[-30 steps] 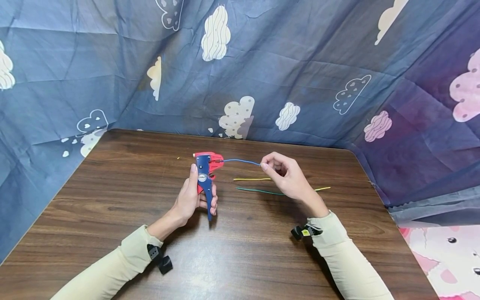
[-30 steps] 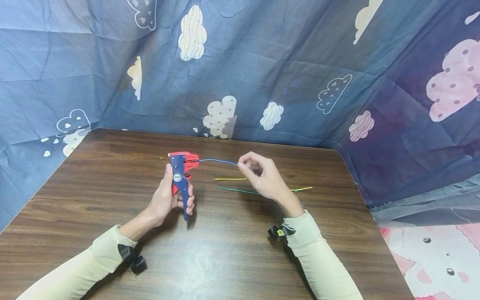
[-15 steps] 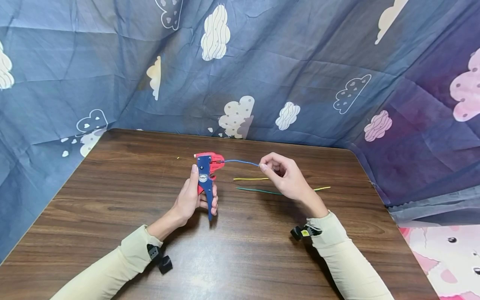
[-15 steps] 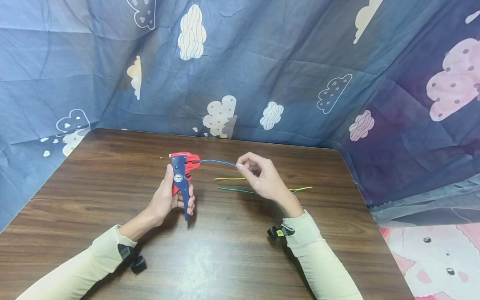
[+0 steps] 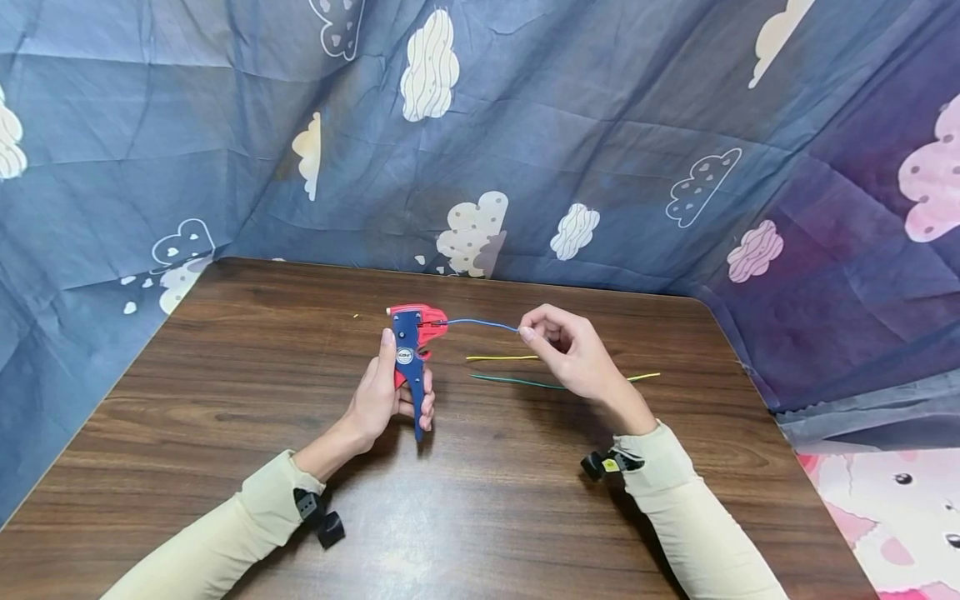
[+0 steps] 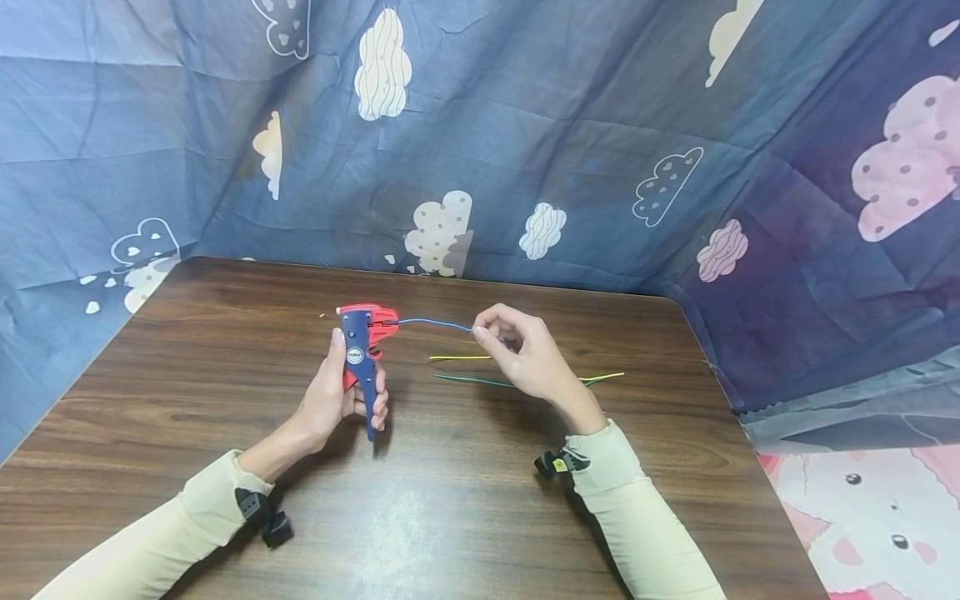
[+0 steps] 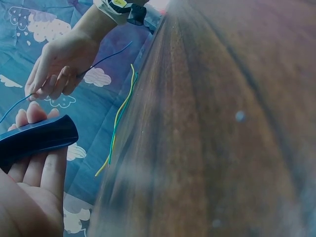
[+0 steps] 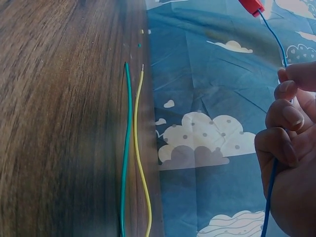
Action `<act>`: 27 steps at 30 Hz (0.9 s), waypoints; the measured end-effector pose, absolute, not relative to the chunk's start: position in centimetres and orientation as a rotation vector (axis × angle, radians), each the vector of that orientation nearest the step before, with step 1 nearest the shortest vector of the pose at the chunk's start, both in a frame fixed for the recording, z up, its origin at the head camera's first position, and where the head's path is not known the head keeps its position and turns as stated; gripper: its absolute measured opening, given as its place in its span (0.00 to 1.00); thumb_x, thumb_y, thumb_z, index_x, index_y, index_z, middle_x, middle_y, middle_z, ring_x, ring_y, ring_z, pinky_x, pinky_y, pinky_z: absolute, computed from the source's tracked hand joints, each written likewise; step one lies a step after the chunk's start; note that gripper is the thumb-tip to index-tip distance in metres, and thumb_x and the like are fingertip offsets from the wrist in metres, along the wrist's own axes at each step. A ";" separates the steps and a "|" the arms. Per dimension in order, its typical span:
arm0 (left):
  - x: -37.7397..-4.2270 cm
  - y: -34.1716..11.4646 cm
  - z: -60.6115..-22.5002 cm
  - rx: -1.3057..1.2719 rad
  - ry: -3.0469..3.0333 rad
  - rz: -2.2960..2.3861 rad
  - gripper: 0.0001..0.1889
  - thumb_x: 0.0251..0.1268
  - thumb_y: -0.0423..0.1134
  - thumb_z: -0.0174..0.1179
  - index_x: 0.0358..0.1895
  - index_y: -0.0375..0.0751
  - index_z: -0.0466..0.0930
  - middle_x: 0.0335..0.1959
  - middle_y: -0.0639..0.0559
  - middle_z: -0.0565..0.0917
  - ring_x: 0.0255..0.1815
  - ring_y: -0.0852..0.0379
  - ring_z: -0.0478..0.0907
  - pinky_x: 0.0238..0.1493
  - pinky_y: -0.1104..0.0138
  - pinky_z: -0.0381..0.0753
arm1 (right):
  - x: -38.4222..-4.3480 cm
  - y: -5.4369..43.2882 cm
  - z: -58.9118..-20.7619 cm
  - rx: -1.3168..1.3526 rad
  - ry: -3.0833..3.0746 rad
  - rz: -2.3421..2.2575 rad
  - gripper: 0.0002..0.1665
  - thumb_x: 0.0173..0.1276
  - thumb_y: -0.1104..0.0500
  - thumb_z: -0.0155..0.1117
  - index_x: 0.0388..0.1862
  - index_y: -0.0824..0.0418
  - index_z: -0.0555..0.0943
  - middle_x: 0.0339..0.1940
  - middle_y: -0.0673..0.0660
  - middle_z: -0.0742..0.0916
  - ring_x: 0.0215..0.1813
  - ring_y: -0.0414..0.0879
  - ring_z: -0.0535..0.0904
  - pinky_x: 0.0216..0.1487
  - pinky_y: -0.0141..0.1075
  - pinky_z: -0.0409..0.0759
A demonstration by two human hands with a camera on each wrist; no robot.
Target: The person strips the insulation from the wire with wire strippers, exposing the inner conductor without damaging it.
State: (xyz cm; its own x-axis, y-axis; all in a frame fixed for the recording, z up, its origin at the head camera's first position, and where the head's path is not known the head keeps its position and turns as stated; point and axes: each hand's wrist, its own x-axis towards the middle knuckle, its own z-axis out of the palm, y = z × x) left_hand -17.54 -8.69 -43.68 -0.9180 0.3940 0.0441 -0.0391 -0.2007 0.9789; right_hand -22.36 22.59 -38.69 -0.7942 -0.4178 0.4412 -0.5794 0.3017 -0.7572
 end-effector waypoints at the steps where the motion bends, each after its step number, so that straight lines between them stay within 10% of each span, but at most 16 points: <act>1: -17.5 -8.7 -43.7 0.415 1.777 2.196 0.53 0.76 0.81 0.18 0.37 0.31 0.74 0.21 0.47 0.81 0.17 0.53 0.81 0.26 0.54 0.91 | -22.4 22.6 -38.7 0.931 -2.401 1.502 0.06 0.82 0.63 0.65 0.48 0.53 0.84 0.24 0.50 0.77 0.24 0.40 0.68 0.24 0.33 0.66; 27: -17.3 -8.4 -43.6 0.371 1.729 2.248 0.51 0.75 0.83 0.21 0.32 0.34 0.69 0.16 0.50 0.72 0.12 0.55 0.71 0.17 0.63 0.79 | -22.4 22.5 -38.9 0.938 -2.419 1.495 0.06 0.82 0.62 0.65 0.48 0.51 0.84 0.24 0.50 0.77 0.24 0.41 0.68 0.24 0.34 0.65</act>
State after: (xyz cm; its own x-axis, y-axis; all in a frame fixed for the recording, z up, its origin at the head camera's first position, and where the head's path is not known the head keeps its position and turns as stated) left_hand -17.26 -8.44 -43.61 -0.9276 0.3722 0.0316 -0.0650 -0.2442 0.9675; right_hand -22.36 22.54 -38.91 -0.7937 -0.4303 0.4299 -0.5770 0.3089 -0.7561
